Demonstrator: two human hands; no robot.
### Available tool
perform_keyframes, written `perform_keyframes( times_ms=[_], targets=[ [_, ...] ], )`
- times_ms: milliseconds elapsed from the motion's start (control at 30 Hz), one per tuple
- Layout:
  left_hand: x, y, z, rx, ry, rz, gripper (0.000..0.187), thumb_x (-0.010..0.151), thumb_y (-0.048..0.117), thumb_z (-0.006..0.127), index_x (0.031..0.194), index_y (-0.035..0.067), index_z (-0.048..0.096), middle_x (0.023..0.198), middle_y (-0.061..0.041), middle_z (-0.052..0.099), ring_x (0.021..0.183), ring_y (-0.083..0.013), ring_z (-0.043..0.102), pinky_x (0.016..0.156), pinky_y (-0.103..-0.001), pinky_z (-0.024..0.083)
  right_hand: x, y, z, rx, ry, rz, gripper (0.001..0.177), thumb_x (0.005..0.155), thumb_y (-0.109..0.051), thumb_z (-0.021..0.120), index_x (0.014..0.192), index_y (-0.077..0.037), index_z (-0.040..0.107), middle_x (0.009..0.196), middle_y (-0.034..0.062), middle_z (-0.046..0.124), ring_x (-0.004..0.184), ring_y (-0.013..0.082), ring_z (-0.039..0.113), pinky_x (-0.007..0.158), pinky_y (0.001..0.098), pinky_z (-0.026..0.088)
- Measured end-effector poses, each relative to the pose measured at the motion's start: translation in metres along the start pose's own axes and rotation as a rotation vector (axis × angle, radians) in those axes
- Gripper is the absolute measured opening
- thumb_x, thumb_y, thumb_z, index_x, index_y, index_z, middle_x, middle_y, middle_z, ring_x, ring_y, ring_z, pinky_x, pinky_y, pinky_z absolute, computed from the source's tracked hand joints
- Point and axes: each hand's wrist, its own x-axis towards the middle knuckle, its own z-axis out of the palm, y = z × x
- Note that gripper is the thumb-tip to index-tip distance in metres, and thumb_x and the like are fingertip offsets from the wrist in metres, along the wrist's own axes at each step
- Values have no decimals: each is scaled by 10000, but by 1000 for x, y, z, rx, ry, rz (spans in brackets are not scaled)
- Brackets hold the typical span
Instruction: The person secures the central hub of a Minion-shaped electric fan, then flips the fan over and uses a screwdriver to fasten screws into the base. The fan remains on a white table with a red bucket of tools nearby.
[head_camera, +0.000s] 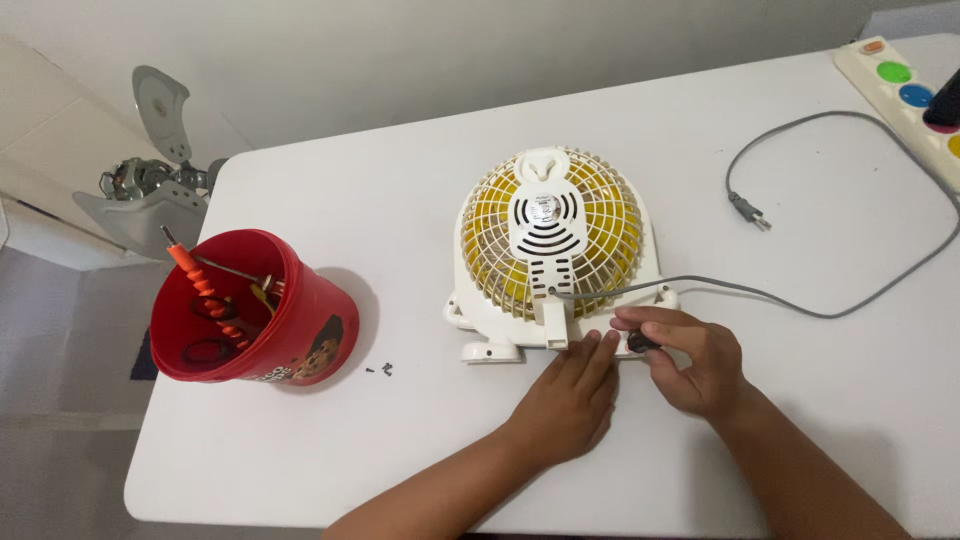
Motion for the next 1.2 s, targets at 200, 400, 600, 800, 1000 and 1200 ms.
perform_keyframes(
  times_ms=[200,400,600,800,1000,1200],
  targets=[
    [1,-1,6,11,14,24,513,894,215,660,1267,-132,603,1533,-354,420,1391,-477,501,1144,-534,454,-7,7,5,-212,66,-85,504,795,-31,847,1146,-137,501,1076,139,688,936,222,743,719,296,630],
    [-2,-1,4,-20,0,0,491,887,210,664,1257,-110,612,1564,-333,423,1397,-473,498,1139,-529,451,-5,9,3,-140,78,-65,439,804,-28,798,1135,-104,521,1098,170,651,943,210,713,717,312,627],
    [2,-1,4,-62,-28,-27,467,877,201,683,1237,-90,620,1559,-323,421,1422,-460,494,1144,-522,457,-4,5,1,-17,-3,35,361,890,84,636,1171,-93,496,1294,217,691,1153,306,757,875,347,693],
    [-1,-1,3,-55,15,-14,489,869,197,701,1256,-91,619,1576,-303,429,1425,-446,494,1137,-511,464,-7,6,-2,-202,64,-41,452,763,-1,846,1086,-128,556,1058,135,666,914,213,737,698,294,617],
    [1,-2,1,-44,16,-13,537,839,204,715,1269,-100,615,1562,-300,427,1420,-439,492,1158,-502,454,-2,9,-1,-235,85,-31,551,702,-128,919,1097,-134,533,1060,101,607,878,161,680,701,256,585],
    [0,-2,-2,-62,14,-10,506,850,196,723,1256,-88,618,1579,-294,429,1426,-428,493,1148,-492,457,1,-2,-4,-133,14,-7,387,825,113,641,1132,-75,499,1202,235,691,1055,292,757,837,307,662]
  ],
)
